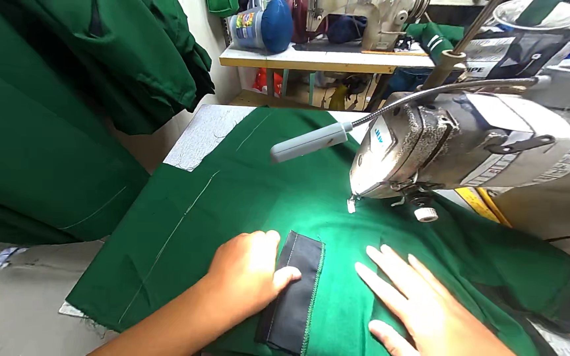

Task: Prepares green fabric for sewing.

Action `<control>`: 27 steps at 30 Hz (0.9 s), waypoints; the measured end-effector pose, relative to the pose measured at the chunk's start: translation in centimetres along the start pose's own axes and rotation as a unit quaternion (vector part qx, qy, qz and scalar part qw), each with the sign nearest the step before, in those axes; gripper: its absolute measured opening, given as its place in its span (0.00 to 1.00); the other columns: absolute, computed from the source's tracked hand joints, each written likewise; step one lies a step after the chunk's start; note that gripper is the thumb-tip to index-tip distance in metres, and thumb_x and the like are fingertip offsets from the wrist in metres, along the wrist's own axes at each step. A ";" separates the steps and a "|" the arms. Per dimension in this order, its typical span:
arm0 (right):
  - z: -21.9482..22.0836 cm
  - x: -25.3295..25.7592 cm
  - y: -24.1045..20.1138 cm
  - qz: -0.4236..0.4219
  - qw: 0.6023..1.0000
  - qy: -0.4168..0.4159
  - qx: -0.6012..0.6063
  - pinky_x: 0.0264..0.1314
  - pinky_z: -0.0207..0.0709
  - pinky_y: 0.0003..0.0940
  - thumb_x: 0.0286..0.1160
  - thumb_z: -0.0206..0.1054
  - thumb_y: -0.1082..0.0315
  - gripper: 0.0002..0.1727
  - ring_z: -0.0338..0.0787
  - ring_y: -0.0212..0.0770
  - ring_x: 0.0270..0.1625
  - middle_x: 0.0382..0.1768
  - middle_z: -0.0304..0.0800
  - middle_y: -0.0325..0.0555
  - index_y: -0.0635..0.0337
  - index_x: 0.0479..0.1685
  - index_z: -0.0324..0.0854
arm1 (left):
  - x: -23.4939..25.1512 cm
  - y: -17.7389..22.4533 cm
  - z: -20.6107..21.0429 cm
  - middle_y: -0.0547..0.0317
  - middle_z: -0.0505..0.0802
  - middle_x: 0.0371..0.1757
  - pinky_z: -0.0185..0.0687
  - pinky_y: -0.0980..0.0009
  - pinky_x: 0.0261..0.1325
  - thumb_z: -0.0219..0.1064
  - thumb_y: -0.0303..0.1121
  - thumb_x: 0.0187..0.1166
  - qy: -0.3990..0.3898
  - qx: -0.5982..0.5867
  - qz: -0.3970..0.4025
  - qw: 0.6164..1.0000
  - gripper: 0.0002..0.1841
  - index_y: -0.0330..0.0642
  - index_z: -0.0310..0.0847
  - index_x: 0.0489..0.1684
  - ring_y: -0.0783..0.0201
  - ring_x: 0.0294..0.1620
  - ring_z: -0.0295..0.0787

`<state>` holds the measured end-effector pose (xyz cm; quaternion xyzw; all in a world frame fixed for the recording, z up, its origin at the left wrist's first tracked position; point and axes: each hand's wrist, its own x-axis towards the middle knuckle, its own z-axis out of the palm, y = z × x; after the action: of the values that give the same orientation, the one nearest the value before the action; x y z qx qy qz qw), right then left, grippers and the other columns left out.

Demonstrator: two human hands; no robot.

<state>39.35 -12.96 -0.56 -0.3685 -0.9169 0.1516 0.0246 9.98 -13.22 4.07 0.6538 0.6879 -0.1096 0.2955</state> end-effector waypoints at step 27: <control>1.6 -0.2 1.0 -0.010 1.000 0.018 0.023 0.88 0.41 0.77 0.86 0.51 0.38 0.37 0.56 0.69 0.92 0.89 0.61 0.61 0.47 0.88 0.69 | -1.2 -3.6 3.6 0.72 0.84 0.27 0.75 0.80 0.31 0.62 0.44 0.79 0.181 -0.320 0.033 0.929 0.10 0.51 0.81 0.35 0.79 0.26 0.79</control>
<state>39.93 -12.87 -2.41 -0.3610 -0.9164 0.1655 0.0506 7.40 -16.61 1.01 0.5554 0.7063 0.2462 0.3634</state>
